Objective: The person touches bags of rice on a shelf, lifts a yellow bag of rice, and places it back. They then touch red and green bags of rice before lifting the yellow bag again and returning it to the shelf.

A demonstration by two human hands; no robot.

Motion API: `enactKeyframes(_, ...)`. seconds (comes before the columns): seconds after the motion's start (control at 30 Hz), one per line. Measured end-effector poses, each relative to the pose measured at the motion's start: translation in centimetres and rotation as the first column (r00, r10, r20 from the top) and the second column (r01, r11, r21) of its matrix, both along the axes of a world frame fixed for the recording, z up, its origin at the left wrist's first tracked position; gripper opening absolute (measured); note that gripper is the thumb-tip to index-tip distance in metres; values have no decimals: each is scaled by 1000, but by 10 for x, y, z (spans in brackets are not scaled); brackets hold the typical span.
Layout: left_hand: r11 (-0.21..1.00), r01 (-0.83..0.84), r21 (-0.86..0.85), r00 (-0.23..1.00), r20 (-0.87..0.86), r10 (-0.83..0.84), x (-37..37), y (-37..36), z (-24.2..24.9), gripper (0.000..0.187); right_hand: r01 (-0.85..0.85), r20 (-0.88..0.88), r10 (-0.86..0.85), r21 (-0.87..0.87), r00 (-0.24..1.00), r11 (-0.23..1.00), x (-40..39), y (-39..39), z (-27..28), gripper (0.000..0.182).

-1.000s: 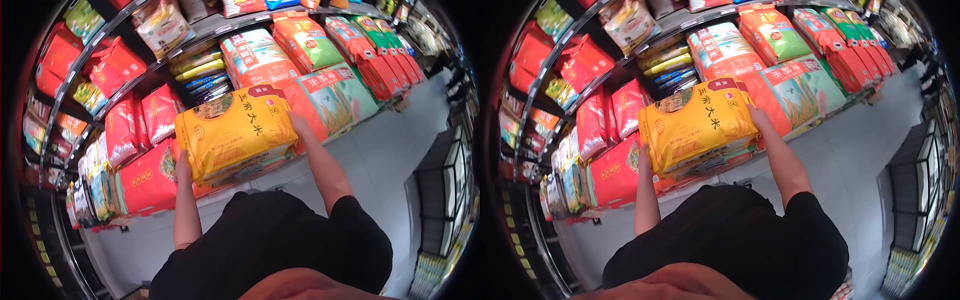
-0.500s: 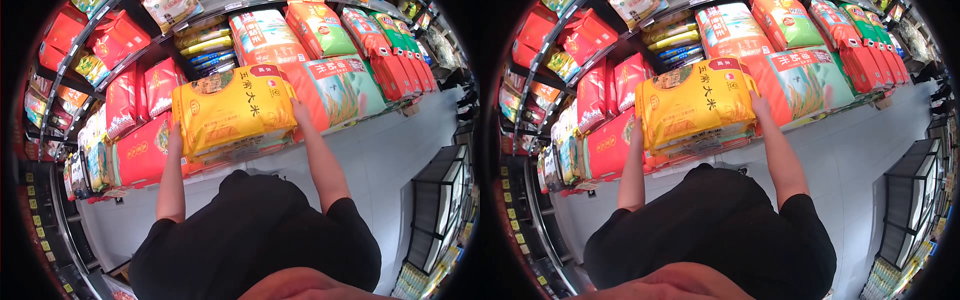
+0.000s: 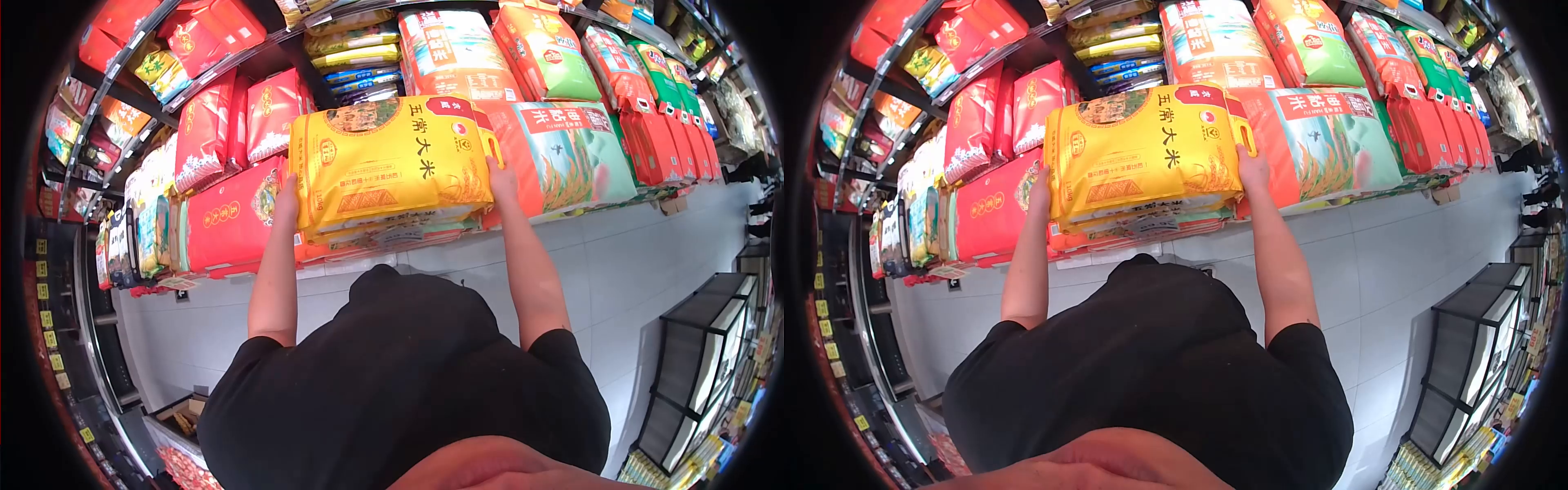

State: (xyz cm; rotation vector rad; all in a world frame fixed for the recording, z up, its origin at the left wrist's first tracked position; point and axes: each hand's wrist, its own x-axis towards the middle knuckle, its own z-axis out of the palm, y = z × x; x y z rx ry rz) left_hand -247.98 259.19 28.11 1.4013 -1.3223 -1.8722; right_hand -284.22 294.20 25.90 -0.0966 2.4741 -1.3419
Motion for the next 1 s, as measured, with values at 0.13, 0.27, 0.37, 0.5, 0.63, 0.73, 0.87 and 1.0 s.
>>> enactKeyframes(0.13, 1000, -22, 3, 1000, 4, 22, 1, 2, 1, 64, -12, 8, 12, -35, 1000, 999, 2, 1, 6, 71)
enactKeyframes(0.27, 1000, -17, 13, 999, -40, 18, 1, -3, -7, 61, 4, -39, -4, -1, 999, 1000, -6, 0, -19, 70)
enactKeyframes(0.37, 999, -16, 35, 995, -96, 19, 0, 5, 2, 58, 4, -41, -5, -19, 999, 1000, -8, 2, -25, 69)
enactKeyframes(0.5, 999, -21, 31, 997, -72, 24, -5, 12, 15, 56, 11, -53, -8, 48, 999, 999, 3, 2, 3, 66)
enactKeyframes(0.63, 999, -38, -3, 997, -69, 37, -2, 5, 5, 57, 5, -48, -7, -30, 999, 1000, -1, 1, -9, 66)
enactKeyframes(0.73, 998, -39, 58, 998, -38, 41, -2, 4, 6, 49, -4, -76, 0, -44, 997, 999, -6, 0, -20, 65)
enactKeyframes(0.87, 999, -37, 23, 999, -22, 37, -3, 8, 11, 58, 8, -60, -10, -20, 998, 1000, 1, 2, -6, 65)
enactKeyframes(1.0, 998, -46, 40, 999, -12, 47, -5, 11, 16, 52, 17, -41, -18, -33, 999, 999, 1, 1, -5, 65)
